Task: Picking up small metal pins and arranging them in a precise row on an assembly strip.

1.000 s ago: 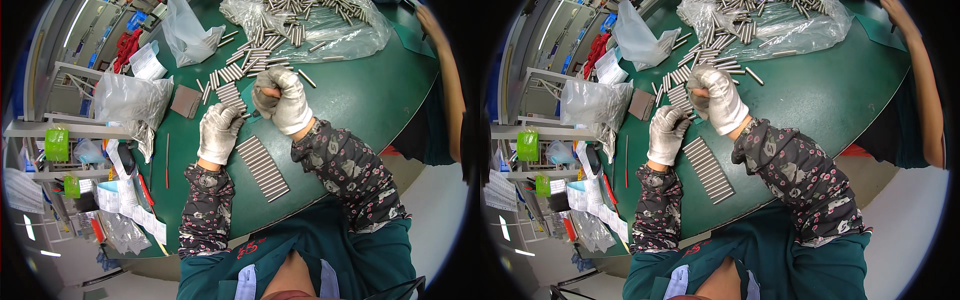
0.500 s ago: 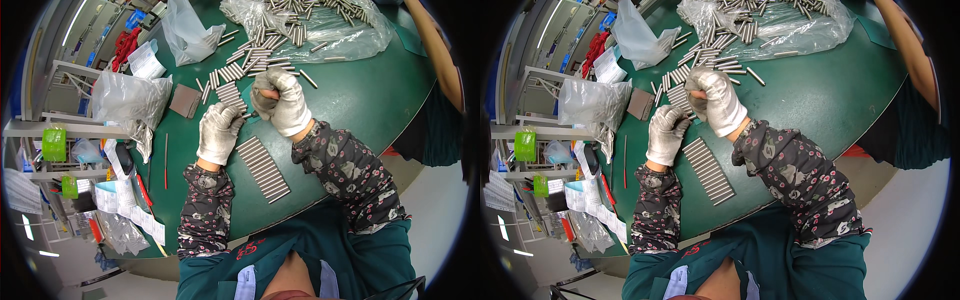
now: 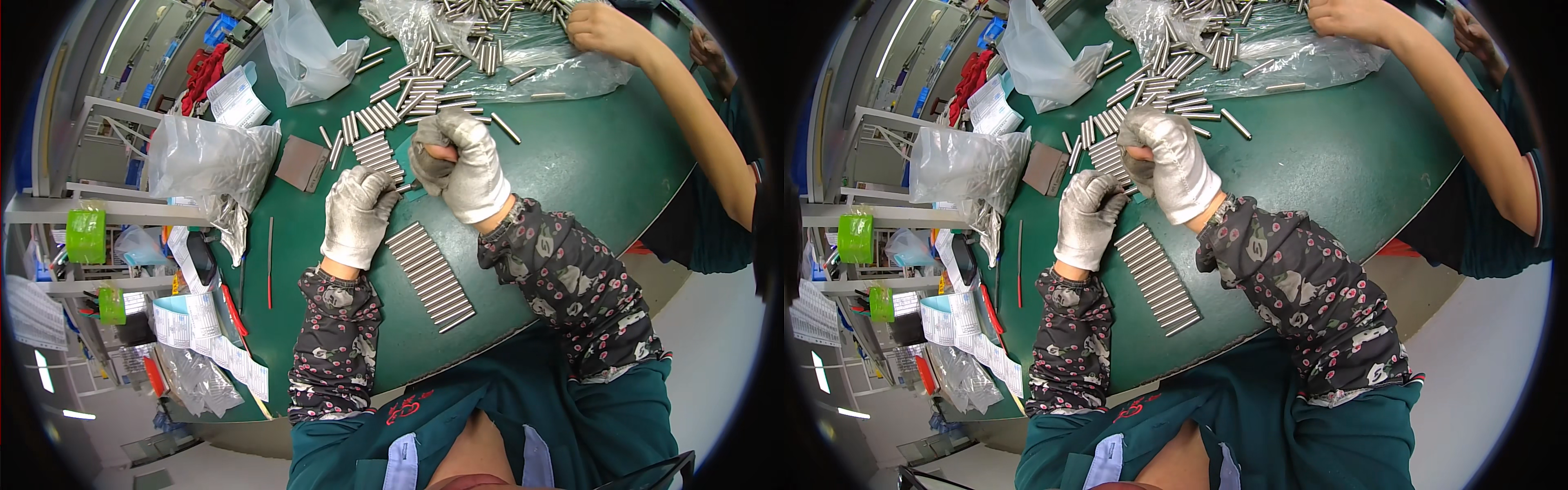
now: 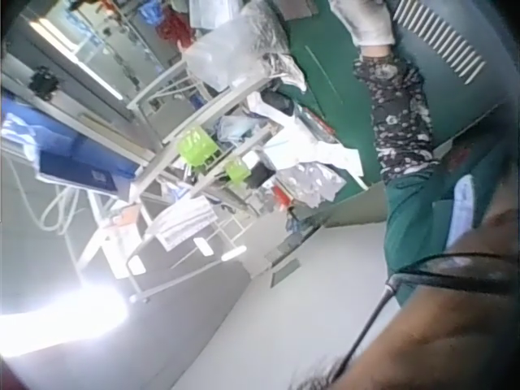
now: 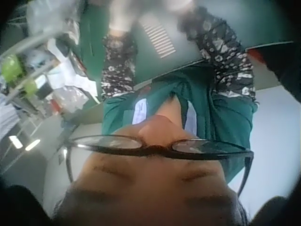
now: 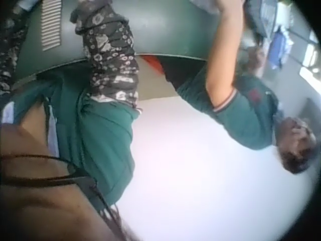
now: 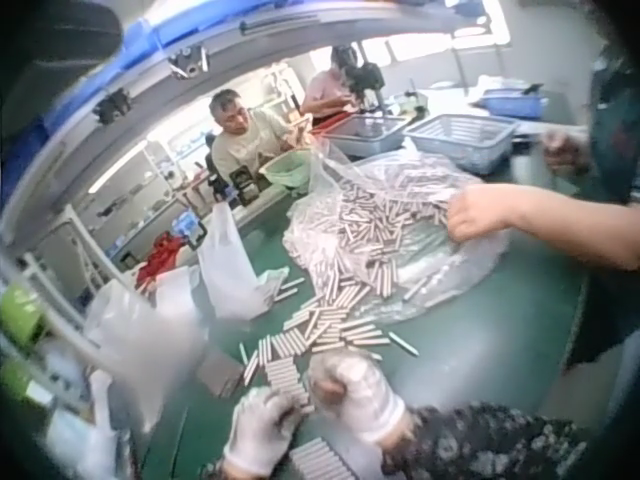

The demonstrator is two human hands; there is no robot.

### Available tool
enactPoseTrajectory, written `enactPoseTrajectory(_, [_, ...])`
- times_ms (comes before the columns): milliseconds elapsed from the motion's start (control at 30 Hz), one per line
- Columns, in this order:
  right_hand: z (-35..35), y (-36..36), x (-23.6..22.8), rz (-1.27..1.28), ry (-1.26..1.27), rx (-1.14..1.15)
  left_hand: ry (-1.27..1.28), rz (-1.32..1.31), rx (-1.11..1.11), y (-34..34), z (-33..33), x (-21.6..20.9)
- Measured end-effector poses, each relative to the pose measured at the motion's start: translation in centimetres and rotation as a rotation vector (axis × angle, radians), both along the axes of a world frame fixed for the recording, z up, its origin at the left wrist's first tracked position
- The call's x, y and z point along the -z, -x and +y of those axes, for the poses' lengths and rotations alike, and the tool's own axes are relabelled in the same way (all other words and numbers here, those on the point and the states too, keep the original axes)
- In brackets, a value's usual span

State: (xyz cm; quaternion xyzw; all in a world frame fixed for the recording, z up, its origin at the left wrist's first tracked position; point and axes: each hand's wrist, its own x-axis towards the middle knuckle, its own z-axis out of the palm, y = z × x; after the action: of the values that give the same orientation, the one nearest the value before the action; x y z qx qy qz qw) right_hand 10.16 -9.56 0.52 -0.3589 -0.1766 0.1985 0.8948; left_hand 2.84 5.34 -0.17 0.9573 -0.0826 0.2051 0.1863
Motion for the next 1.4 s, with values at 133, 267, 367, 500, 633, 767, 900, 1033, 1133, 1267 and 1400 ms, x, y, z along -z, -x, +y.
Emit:
enactPoseTrajectory(133, [-0.1, 0.2, -0.2, -0.059, 0.012, -0.046, 0.020, -0.002, 0.025, -0.1, -0.2, -0.3])
enactPoseTrajectory(267, [0.1, 0.2, -0.1, -0.064, 0.009, -0.053, 0.024, 0.002, 0.019, -0.1, -0.1, -0.1])
enactPoseTrajectory(367, [0.5, 0.3, -0.5, -0.123, -0.001, -0.028, 0.033, 0.034, 0.011, -0.1, -0.1, -0.3])
enactPoseTrajectory(500, [0.4, 0.1, -0.6, -0.174, 0.106, 0.029, 0.028, 0.041, 0.015, -0.2, -0.3, -0.3])
enactPoseTrajectory(633, [0.7, 0.0, 0.3, 0.038, 0.069, 0.081, 0.030, 0.033, 0.002, -0.2, 0.0, -0.2])
enactPoseTrajectory(767, [0.6, -0.4, 0.4, 0.064, 0.022, 0.149, 0.048, 0.007, 0.007, 0.0, 0.1, 0.1])
enactPoseTrajectory(900, [-0.1, -0.6, 0.3, -0.064, 0.093, 0.150, 0.055, -0.048, -0.021, 0.1, -0.1, -0.1])
enactPoseTrajectory(1033, [-0.3, -0.9, 0.3, -0.097, 0.100, 0.129, 0.166, -0.002, -0.063, 0.8, -0.7, -1.4])
enactPoseTrajectory(1133, [-0.5, -0.6, -0.4, -0.075, 0.084, 0.099, 0.158, 0.357, 0.035, 1.7, -0.8, -3.3])
enactPoseTrajectory(1267, [-0.3, -0.7, 0.0, -0.073, 0.092, 0.088, 0.119, 0.512, 0.059, 1.8, -0.9, -3.0])
enactPoseTrajectory(1400, [-0.3, -0.8, 0.1, -0.102, 0.081, 0.071, 0.212, 0.312, -0.063, 1.2, -0.7, -1.8])
